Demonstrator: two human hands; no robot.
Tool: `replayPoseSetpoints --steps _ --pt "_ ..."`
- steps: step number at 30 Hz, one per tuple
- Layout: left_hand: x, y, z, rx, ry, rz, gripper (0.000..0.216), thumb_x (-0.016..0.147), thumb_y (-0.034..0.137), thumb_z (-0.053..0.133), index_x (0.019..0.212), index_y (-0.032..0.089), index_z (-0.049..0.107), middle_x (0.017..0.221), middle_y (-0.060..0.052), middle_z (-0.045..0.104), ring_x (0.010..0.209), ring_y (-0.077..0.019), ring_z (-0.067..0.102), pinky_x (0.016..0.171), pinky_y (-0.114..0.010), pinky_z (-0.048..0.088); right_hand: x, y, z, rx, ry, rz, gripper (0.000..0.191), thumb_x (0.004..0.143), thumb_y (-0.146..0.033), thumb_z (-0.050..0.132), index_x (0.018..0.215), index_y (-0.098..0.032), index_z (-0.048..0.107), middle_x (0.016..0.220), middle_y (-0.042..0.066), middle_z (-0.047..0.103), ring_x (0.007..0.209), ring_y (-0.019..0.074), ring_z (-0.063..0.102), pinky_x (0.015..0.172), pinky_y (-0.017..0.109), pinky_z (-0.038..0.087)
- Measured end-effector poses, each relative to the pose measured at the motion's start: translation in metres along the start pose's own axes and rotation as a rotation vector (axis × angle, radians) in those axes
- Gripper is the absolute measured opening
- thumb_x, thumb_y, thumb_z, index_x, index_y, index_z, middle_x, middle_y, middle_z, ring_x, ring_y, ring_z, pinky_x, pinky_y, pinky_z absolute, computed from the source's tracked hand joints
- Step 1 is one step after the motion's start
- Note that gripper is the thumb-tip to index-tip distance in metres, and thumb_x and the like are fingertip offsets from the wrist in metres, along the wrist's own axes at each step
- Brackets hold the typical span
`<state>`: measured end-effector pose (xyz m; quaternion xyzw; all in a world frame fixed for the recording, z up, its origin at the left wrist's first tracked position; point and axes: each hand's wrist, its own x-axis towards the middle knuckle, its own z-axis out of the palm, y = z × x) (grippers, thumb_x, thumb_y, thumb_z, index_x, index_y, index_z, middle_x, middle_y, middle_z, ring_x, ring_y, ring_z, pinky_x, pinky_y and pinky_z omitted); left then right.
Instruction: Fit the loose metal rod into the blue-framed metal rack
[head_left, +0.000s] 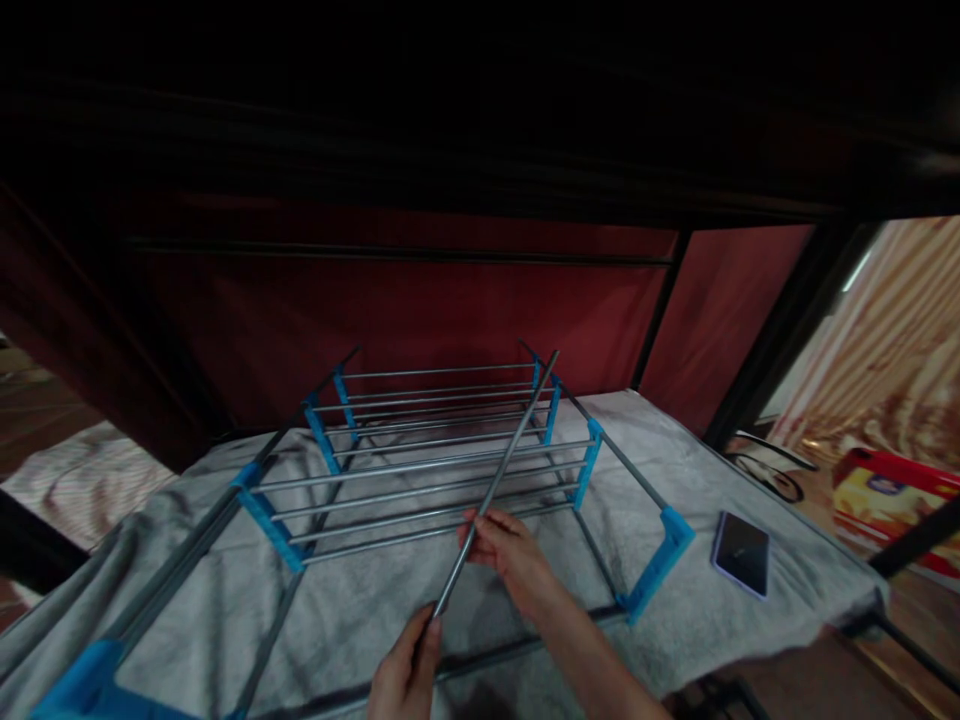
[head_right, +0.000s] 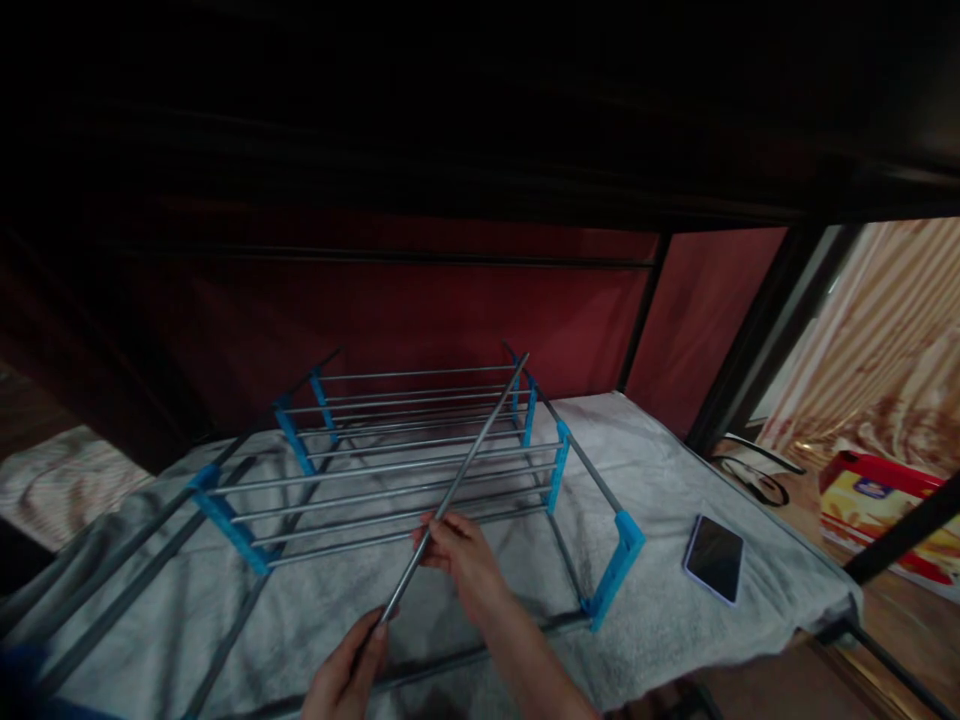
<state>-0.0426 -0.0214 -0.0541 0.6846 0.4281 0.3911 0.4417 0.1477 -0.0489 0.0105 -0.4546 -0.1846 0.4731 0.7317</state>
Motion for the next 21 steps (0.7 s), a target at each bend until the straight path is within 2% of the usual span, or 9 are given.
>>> replayPoseSetpoints --steps 3,6,8,11,13,15,18,21 --pt "-0.001 0.006 0.012 -0.127 -0.009 -0.127 0.067 0.084 0.085 0.067 0.1 0.023 0.084 0.078 -0.006 0.077 0.074 -0.0266 0.073 0.075 -0.039 0.064 -0.003 0.013 0.008 -0.024 -0.004 0.019 0.065 0.054 -0.072 0.101 0.093 -0.023 0.084 0.091 0.009 0.083 0.086 0.0227 0.076 0.083 0.039 0.063" --pt "-0.001 0.013 0.024 -0.202 -0.01 -0.18 0.075 0.079 0.089 0.068 0.104 0.02 0.083 0.07 -0.004 0.069 0.067 -0.0238 0.065 0.067 -0.037 0.058 0.0 0.016 0.015 0.012 0.041 -0.02 0.065 0.053 -0.07 0.101 0.095 -0.024 0.083 0.087 0.006 0.081 0.082 0.0213 0.074 0.083 0.038 0.062" --pt "0.001 0.02 0.031 -0.232 -0.01 -0.193 0.078 0.075 0.09 0.07 0.107 0.02 0.082 0.071 -0.004 0.069 0.067 -0.0242 0.065 0.068 -0.038 0.058 0.004 0.015 0.02 0.044 0.08 -0.064 0.064 0.054 -0.068 0.102 0.097 -0.025 0.082 0.084 0.004 0.079 0.079 0.0203 0.071 0.081 0.037 0.06" --pt "0.006 0.032 0.036 -0.288 -0.059 -0.208 0.078 0.071 0.087 0.076 0.109 0.02 0.082 0.081 -0.008 0.076 0.076 -0.027 0.072 0.08 -0.042 0.062 0.011 0.008 0.024 0.059 0.093 -0.11 0.062 0.058 -0.067 0.1 0.099 -0.025 0.081 0.081 0.003 0.076 0.077 0.0186 0.068 0.076 0.035 0.057" --pt "0.008 0.038 0.034 -0.324 -0.091 -0.204 0.073 0.072 0.084 0.079 0.107 0.021 0.082 0.092 -0.011 0.08 0.087 -0.0296 0.076 0.088 -0.044 0.063 0.016 0.0 0.024 0.052 0.062 -0.13 0.062 0.06 -0.067 0.099 0.102 -0.025 0.08 0.08 0.001 0.075 0.075 0.0174 0.065 0.074 0.033 0.055" --pt "0.01 0.041 0.029 -0.349 -0.071 -0.197 0.07 0.073 0.084 0.08 0.105 0.022 0.083 0.099 -0.013 0.082 0.093 -0.0309 0.077 0.091 -0.045 0.063 0.02 -0.01 0.023 0.033 0.024 -0.154 0.063 0.06 -0.067 0.098 0.104 -0.025 0.08 0.079 0.0 0.073 0.073 0.0166 0.063 0.072 0.033 0.053" --pt "0.016 0.041 0.02 -0.357 -0.015 -0.194 0.071 0.068 0.087 0.082 0.097 0.022 0.083 0.093 -0.012 0.082 0.088 -0.0304 0.077 0.084 -0.045 0.063 0.025 -0.026 0.023 -0.01 0.01 -0.193 0.061 0.063 -0.067 0.095 0.105 -0.025 0.081 0.076 -0.002 0.07 0.069 0.0148 0.058 0.066 0.031 0.048" --pt "0.025 0.043 0.008 -0.352 0.018 -0.19 0.071 0.067 0.086 0.083 0.094 0.021 0.082 0.087 -0.011 0.08 0.084 -0.0287 0.075 0.078 -0.042 0.061 0.024 -0.033 0.027 -0.098 0.001 -0.207 0.057 0.068 -0.07 0.09 0.101 -0.025 0.082 0.07 -0.004 0.063 0.062 0.0126 0.05 0.056 0.029 0.038"
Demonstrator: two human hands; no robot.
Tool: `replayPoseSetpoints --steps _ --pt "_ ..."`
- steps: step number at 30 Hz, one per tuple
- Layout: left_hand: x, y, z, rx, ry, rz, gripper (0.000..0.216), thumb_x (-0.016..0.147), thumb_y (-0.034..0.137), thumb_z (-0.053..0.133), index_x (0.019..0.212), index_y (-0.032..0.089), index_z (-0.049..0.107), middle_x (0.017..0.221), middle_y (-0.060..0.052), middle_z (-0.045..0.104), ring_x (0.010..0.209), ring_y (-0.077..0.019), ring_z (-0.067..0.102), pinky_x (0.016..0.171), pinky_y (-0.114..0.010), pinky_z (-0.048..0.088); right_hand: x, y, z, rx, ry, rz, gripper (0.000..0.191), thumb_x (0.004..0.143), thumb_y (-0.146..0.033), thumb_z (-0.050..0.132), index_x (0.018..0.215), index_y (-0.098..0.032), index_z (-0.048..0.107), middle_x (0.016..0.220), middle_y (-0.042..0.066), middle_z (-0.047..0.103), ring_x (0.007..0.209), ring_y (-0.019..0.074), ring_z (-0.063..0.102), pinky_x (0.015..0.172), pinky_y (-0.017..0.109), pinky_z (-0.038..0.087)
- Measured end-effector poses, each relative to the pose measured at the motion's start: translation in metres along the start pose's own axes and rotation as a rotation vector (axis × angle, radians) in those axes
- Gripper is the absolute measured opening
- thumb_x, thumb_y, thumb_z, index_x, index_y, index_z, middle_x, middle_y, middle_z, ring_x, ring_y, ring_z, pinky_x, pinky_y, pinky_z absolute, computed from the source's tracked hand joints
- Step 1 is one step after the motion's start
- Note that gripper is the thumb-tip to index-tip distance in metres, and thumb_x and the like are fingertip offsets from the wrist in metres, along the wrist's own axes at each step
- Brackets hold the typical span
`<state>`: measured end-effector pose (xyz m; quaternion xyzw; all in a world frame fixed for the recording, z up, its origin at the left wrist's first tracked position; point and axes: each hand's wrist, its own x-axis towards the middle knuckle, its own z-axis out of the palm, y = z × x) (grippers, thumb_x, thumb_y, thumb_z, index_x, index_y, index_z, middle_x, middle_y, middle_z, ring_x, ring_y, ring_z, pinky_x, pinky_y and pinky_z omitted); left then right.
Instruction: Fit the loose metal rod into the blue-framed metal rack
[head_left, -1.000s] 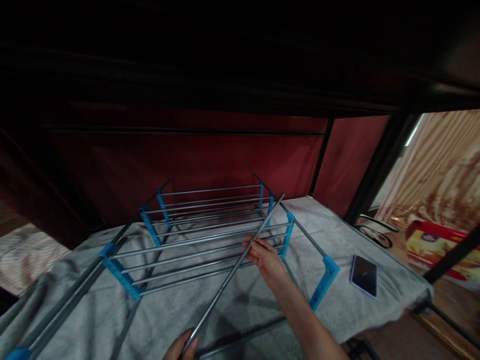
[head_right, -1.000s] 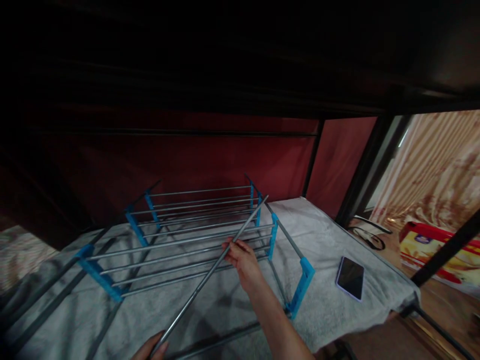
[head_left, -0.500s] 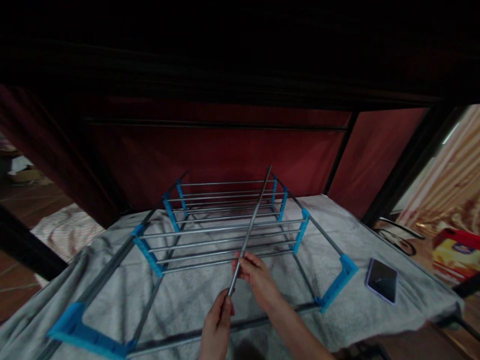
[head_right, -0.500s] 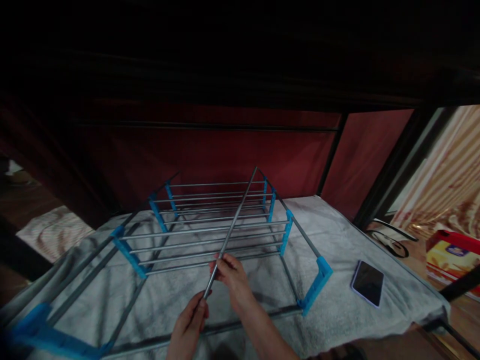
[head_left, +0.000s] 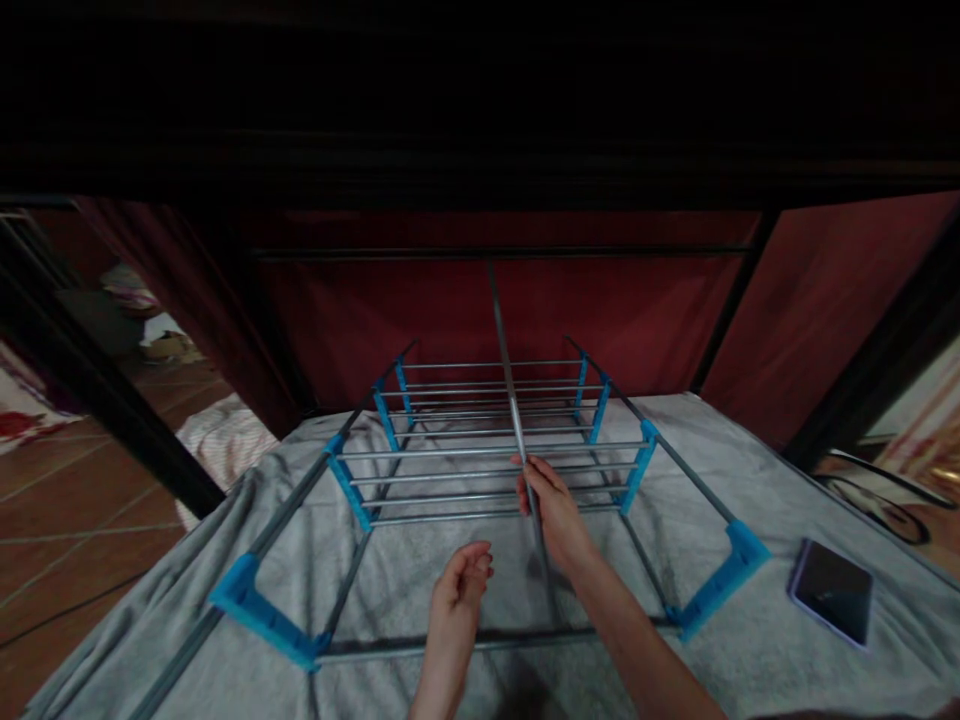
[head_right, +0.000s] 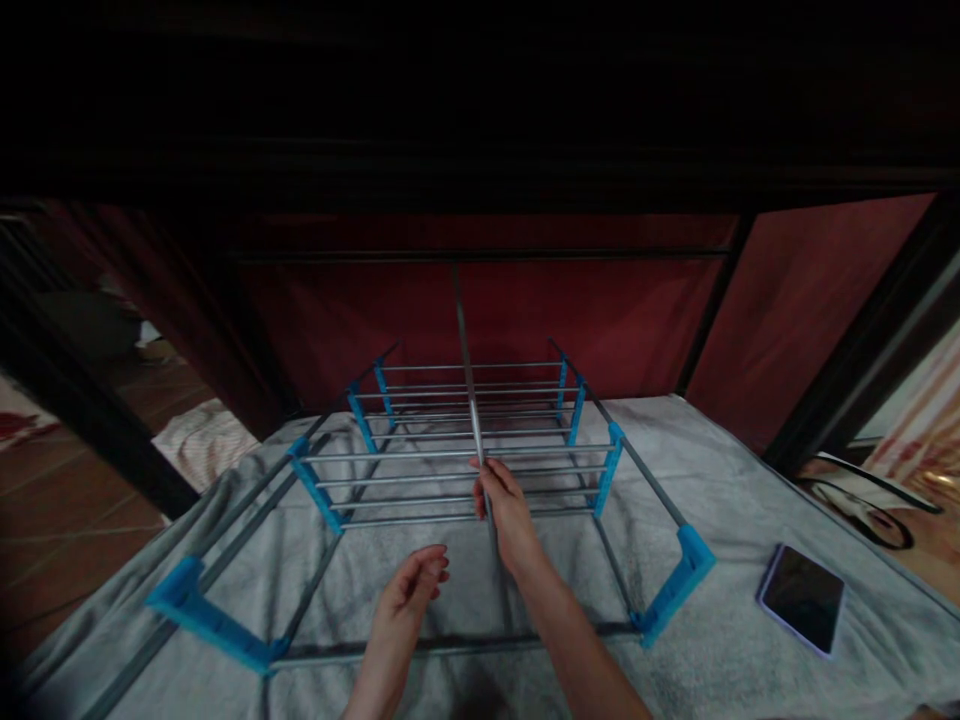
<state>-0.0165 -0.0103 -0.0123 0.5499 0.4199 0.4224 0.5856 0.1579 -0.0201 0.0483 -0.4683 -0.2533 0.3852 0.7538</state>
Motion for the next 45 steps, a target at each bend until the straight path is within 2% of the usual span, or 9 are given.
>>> replayPoseSetpoints --steps 3,6,11,16,19,23,27,30,45 --pt "0.007 0.015 -0.011 -0.014 0.049 0.021 0.069 0.069 0.082 0.085 0.099 0.02 0.081 0.094 -0.011 0.08 0.087 -0.0275 0.074 0.079 -0.039 0.059 -0.008 0.003 0.004 -0.129 -0.092 0.013 0.057 0.073 -0.077 0.083 0.094 -0.025 0.081 0.067 -0.005 0.059 0.058 0.0117 0.045 0.051 0.029 0.029" --pt "0.007 0.033 -0.025 -0.017 0.071 0.062 0.066 0.069 0.073 0.091 0.105 0.019 0.08 0.1 -0.01 0.08 0.092 -0.0267 0.074 0.081 -0.038 0.059 -0.024 0.015 0.002 -0.241 -0.214 0.027 0.055 0.08 -0.08 0.075 0.091 -0.026 0.081 0.066 -0.004 0.061 0.058 0.012 0.045 0.055 0.03 0.033" --pt "0.004 0.05 -0.053 -0.059 0.125 0.098 0.06 0.072 0.057 0.096 0.12 0.025 0.077 0.112 -0.006 0.08 0.097 -0.0231 0.074 0.08 -0.032 0.057 -0.048 0.036 -0.02 -0.474 -0.418 -0.094 0.032 0.101 -0.056 0.064 0.1 -0.029 0.081 0.079 -0.003 0.072 0.076 0.015 0.061 0.076 0.03 0.048" --pt "-0.011 0.05 -0.071 -0.108 0.106 0.026 0.043 0.075 0.046 0.096 0.11 0.027 0.079 0.114 -0.002 0.08 0.101 -0.0225 0.074 0.082 -0.033 0.058 -0.071 0.039 -0.041 -0.878 -0.564 -0.235 0.028 0.11 -0.04 0.058 0.125 -0.027 0.077 0.117 0.004 0.081 0.107 0.0173 0.073 0.096 0.028 0.053" --pt "-0.024 0.044 -0.077 -0.165 0.136 -0.024 0.034 0.072 0.042 0.099 0.096 0.027 0.081 0.116 0.002 0.081 0.104 -0.0186 0.072 0.085 -0.03 0.058 -0.082 0.035 -0.047 -1.126 -0.683 -0.243 0.034 0.114 -0.039 0.049 0.135 -0.025 0.072 0.13 0.006 0.079 0.12 0.0172 0.072 0.102 0.028 0.054" --pt "-0.037 0.022 -0.084 -0.264 0.25 -0.16 0.033 0.064 0.039 0.103 0.083 0.027 0.079 0.101 0.006 0.082 0.094 -0.0152 0.073 0.084 -0.028 0.06 -0.091 0.033 -0.063 -1.367 -0.746 -0.294 0.038 0.116 -0.038 0.04 0.132 -0.023 0.071 0.123 0.008 0.08 0.113 0.017 0.073 0.099 0.029 0.057" --pt "-0.048 -0.014 -0.086 -0.3 0.276 -0.415 0.034 0.055 0.031 0.102 0.079 0.023 0.08 0.088 0.003 0.081 0.081 -0.0147 0.075 0.074 -0.024 0.063 -0.097 0.033 -0.085 -1.486 -0.768 -0.298 0.036 0.116 -0.036 0.041 0.123 -0.022 0.074 0.118 0.008 0.081 0.109 0.0164 0.074 0.099 0.028 0.057" --pt "-0.053 -0.035 -0.083 -0.334 0.285 -0.52 0.03 0.055 0.023 0.098 0.077 0.021 0.078 0.085 0.002 0.081 0.079 -0.015 0.076 0.072 -0.022 0.064 -0.1 0.031 -0.095 -1.527 -0.776 -0.273 0.036 0.115 -0.038 0.043 0.124 -0.022 0.074 0.119 0.008 0.082 0.11 0.0174 0.075 0.101 0.03 0.056" --pt "-0.055 -0.055 -0.066 -0.309 0.268 -0.565 0.02 0.067 0.022 0.092 0.076 0.02 0.075 0.081 0.001 0.08 0.073 -0.0139 0.075 0.068 -0.021 0.061 -0.102 0.024 -0.109 -1.552 -0.738 -0.209 0.034 0.114 -0.033 0.048 0.125 -0.018 0.077 0.117 0.006 0.083 0.104 0.0151 0.075 0.096 0.024 0.054"
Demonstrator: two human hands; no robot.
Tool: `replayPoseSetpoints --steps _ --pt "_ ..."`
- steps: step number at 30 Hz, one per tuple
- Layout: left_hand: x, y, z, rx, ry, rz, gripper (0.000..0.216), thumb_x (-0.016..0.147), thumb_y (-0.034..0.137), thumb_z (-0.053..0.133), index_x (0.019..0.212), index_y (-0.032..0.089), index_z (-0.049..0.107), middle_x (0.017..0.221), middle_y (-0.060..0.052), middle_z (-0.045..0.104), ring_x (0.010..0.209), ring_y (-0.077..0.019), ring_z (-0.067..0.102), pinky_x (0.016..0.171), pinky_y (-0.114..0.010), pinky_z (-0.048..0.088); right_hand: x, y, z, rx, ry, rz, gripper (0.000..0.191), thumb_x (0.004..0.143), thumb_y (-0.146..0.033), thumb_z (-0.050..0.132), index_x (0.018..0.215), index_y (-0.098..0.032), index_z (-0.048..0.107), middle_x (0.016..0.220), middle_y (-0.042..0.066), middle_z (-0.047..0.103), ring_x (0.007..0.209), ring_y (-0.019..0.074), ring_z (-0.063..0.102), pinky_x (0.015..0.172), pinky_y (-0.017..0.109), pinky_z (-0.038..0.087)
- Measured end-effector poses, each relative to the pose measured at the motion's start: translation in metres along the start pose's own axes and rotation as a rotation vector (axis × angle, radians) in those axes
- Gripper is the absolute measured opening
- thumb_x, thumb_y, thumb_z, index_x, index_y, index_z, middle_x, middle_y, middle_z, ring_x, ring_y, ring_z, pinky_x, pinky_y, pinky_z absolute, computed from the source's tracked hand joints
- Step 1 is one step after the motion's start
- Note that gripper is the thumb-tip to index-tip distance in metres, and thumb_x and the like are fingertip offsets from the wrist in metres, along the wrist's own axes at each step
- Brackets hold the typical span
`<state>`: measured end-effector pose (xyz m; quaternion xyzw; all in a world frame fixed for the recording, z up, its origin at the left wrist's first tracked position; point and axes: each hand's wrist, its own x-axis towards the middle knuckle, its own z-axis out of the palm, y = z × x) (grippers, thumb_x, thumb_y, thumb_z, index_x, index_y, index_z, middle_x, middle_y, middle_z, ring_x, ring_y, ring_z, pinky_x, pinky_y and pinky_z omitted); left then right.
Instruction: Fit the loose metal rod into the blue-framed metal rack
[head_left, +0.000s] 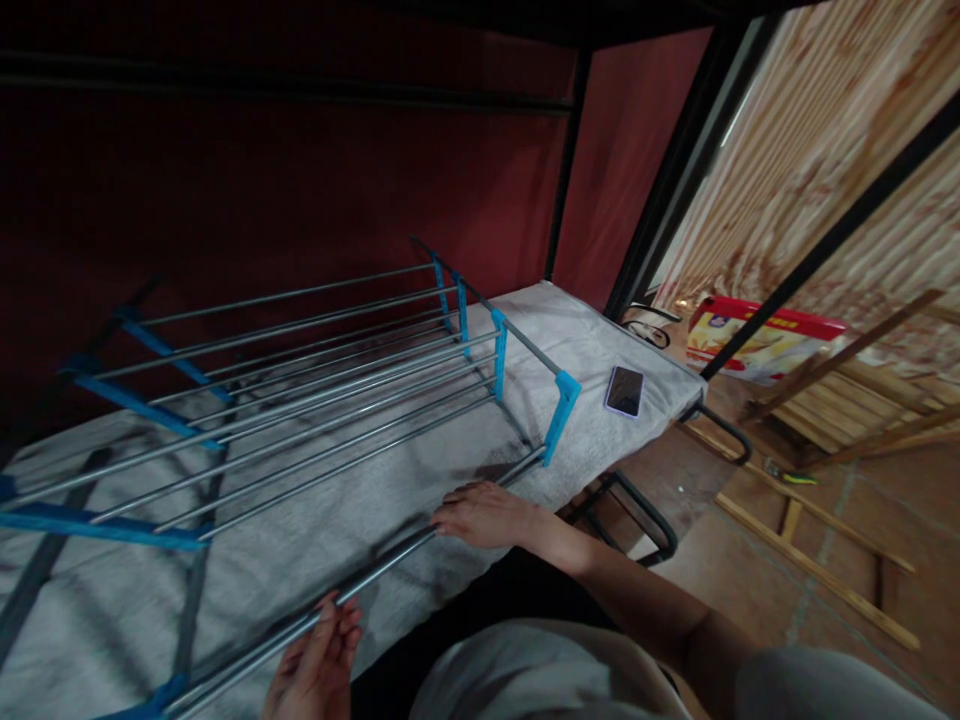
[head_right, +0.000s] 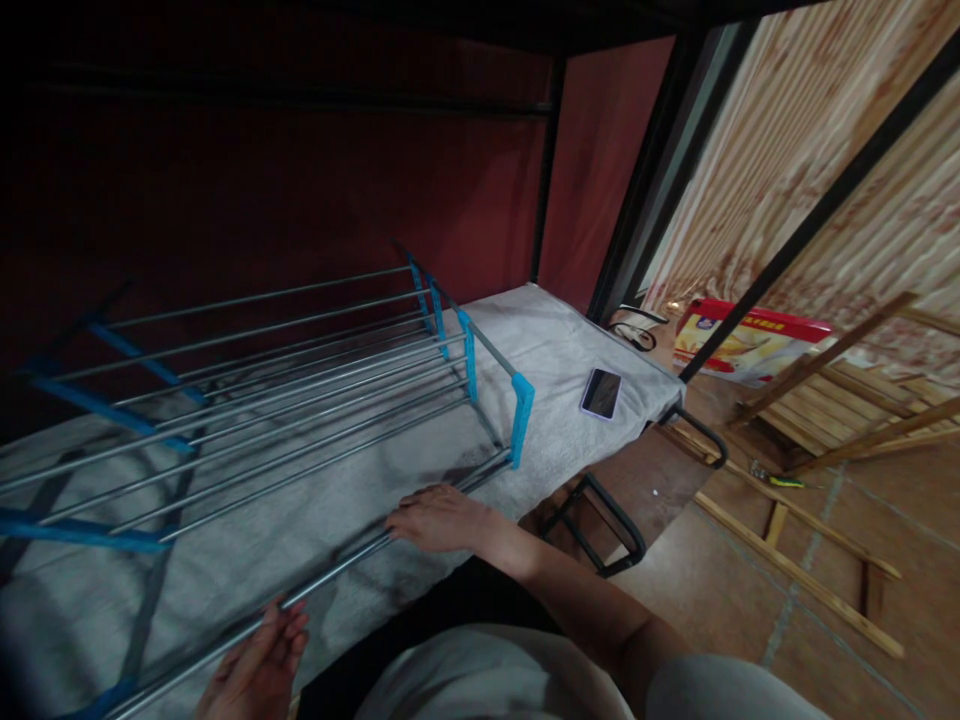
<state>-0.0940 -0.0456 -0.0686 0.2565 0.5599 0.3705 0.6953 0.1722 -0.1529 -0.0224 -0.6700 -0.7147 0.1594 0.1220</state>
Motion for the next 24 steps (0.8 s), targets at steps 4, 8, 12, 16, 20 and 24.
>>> replayPoseSetpoints --steps 4,8,12,16,20,24 --pt "0.003 -0.005 0.002 0.03 -0.008 0.0 0.02 0.068 0.024 0.093 0.075 0.02 0.074 0.078 0.0 0.08 0.072 -0.0161 0.076 0.069 -0.024 0.061 -0.003 0.004 0.0 0.012 -0.023 0.017 0.033 0.114 -0.034 0.05 0.125 -0.021 0.077 0.117 0.004 0.083 0.104 0.0148 0.075 0.093 0.023 0.053" --pt "0.005 -0.009 0.002 -0.017 0.001 -0.031 0.018 0.067 0.019 0.091 0.077 0.019 0.076 0.08 -0.001 0.081 0.075 -0.0164 0.077 0.07 -0.025 0.063 -0.004 0.006 -0.004 0.032 -0.041 0.024 0.034 0.114 -0.033 0.048 0.126 -0.021 0.077 0.12 0.007 0.083 0.108 0.0178 0.077 0.096 0.026 0.055" --pt "0.003 -0.009 0.003 -0.016 -0.003 -0.052 0.018 0.067 0.02 0.091 0.077 0.019 0.076 0.078 -0.001 0.08 0.074 -0.0164 0.076 0.07 -0.025 0.063 -0.002 0.005 -0.008 0.032 -0.085 0.024 0.036 0.114 -0.032 0.047 0.13 -0.017 0.076 0.124 0.01 0.083 0.112 0.0204 0.077 0.101 0.03 0.056" --pt "0.001 -0.008 0.007 -0.013 -0.004 -0.037 0.02 0.065 0.021 0.093 0.072 0.02 0.075 0.079 -0.001 0.08 0.073 -0.0167 0.076 0.07 -0.026 0.063 -0.003 0.003 -0.009 0.029 -0.096 0.039 0.035 0.114 -0.033 0.048 0.129 -0.02 0.076 0.123 0.008 0.082 0.109 0.0195 0.077 0.098 0.03 0.057" --pt "-0.001 -0.009 0.009 0.001 0.005 -0.04 0.024 0.063 0.024 0.097 0.074 0.019 0.076 0.078 -0.001 0.08 0.07 -0.0157 0.075 0.068 -0.025 0.062 -0.005 0.004 -0.007 0.019 -0.11 0.062 0.035 0.115 -0.034 0.046 0.129 -0.021 0.075 0.123 0.006 0.081 0.11 0.0177 0.075 0.099 0.029 0.056" --pt "-0.003 -0.01 0.011 -0.032 0.003 -0.057 0.027 0.06 0.023 0.099 0.074 0.018 0.076 0.076 -0.001 0.08 0.069 -0.0157 0.075 0.067 -0.025 0.062 -0.005 0.007 -0.005 0.044 -0.11 0.07 0.033 0.114 -0.038 0.048 0.128 -0.026 0.076 0.122 0.007 0.082 0.112 0.0201 0.076 0.101 0.034 0.057"
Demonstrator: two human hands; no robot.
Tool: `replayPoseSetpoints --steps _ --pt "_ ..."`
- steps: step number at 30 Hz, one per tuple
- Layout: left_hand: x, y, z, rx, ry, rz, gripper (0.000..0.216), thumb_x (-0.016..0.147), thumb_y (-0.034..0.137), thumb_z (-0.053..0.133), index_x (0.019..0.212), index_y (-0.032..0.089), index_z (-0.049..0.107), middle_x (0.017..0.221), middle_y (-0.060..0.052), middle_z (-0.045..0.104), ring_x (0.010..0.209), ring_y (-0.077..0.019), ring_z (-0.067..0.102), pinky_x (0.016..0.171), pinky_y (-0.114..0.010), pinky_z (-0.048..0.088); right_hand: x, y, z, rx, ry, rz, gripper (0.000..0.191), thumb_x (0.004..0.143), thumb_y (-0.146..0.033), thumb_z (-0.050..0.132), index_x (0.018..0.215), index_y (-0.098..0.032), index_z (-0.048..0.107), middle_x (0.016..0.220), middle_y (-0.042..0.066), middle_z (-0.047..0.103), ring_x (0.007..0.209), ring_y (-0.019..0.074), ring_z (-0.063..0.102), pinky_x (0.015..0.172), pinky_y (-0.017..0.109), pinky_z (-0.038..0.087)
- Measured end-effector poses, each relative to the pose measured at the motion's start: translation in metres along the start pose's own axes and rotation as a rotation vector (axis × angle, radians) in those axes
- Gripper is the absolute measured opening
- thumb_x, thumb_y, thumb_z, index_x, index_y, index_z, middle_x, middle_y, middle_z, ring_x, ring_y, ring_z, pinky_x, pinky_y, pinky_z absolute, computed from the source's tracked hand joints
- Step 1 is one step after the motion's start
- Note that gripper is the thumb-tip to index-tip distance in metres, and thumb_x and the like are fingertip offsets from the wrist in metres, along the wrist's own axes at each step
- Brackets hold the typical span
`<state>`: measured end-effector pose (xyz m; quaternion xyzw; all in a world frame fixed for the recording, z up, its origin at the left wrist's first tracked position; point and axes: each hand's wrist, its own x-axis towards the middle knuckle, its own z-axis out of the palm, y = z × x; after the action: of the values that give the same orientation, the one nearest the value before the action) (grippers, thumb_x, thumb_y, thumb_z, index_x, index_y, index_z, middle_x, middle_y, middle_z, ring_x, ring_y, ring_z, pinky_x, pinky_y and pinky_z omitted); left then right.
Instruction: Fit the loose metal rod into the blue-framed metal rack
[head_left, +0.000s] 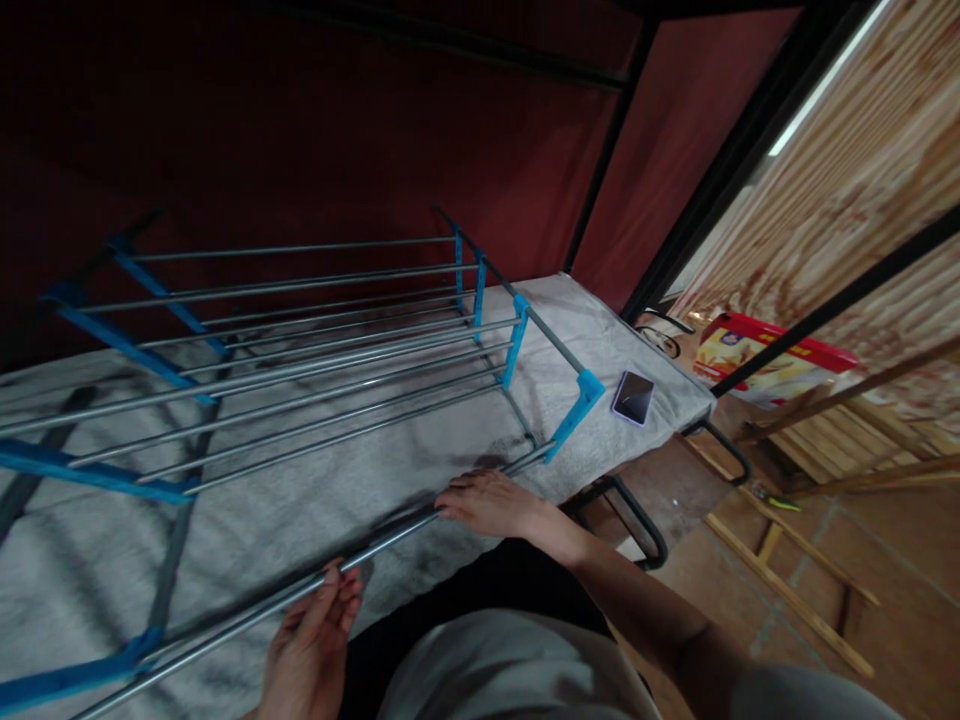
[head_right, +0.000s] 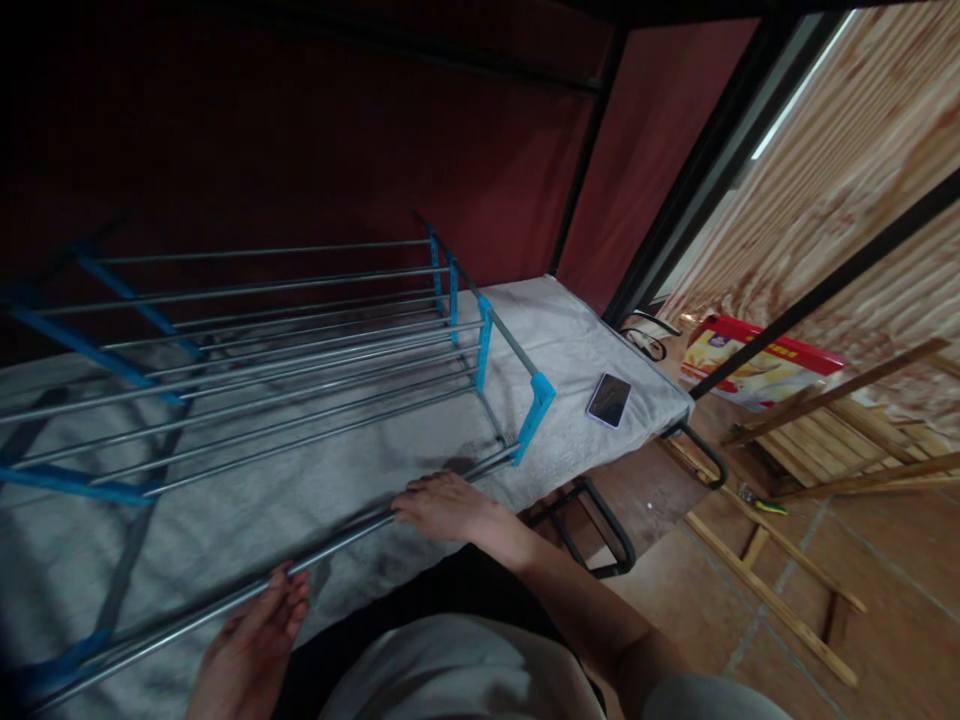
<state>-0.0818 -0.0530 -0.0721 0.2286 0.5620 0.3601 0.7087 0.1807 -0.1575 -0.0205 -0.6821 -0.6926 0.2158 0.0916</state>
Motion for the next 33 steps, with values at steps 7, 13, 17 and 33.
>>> replayPoseSetpoints --steps 7,13,17,33 --pt "-0.007 -0.002 0.009 0.011 0.036 0.013 0.029 0.065 0.027 0.101 0.074 0.017 0.076 0.074 -0.002 0.079 0.069 -0.0145 0.074 0.066 -0.024 0.057 -0.004 0.001 0.004 0.008 0.0 0.051 0.034 0.114 -0.038 0.049 0.131 -0.027 0.075 0.132 0.008 0.08 0.12 0.0228 0.075 0.105 0.038 0.059" --pt "-0.032 -0.002 0.017 0.004 -0.061 0.168 0.056 0.051 0.056 0.108 0.075 0.017 0.077 0.074 -0.004 0.077 0.07 -0.0151 0.068 0.07 -0.028 0.052 -0.016 0.019 0.033 -0.055 0.201 -0.042 0.041 0.114 -0.032 0.04 0.131 -0.027 0.076 0.129 0.008 0.082 0.116 0.0243 0.078 0.107 0.046 0.062" --pt "-0.032 0.0 0.021 0.011 -0.081 0.254 0.055 0.063 0.065 0.1 0.07 0.018 0.073 0.073 -0.006 0.075 0.067 -0.0147 0.063 0.068 -0.03 0.047 -0.012 0.039 0.043 -0.023 0.281 -0.141 0.041 0.114 -0.039 0.041 0.13 -0.03 0.077 0.122 0.006 0.084 0.112 0.0237 0.081 0.098 0.042 0.067" --pt "-0.059 0.017 0.033 -0.008 -0.143 0.343 0.054 0.071 0.066 0.096 0.091 0.019 0.078 0.076 -0.003 0.072 0.071 -0.0176 0.064 0.072 -0.032 0.046 -0.016 0.074 0.038 0.016 0.348 -0.286 0.037 0.11 -0.046 0.052 0.132 -0.033 0.077 0.125 0.004 0.085 0.11 0.0239 0.084 0.093 0.036 0.073"
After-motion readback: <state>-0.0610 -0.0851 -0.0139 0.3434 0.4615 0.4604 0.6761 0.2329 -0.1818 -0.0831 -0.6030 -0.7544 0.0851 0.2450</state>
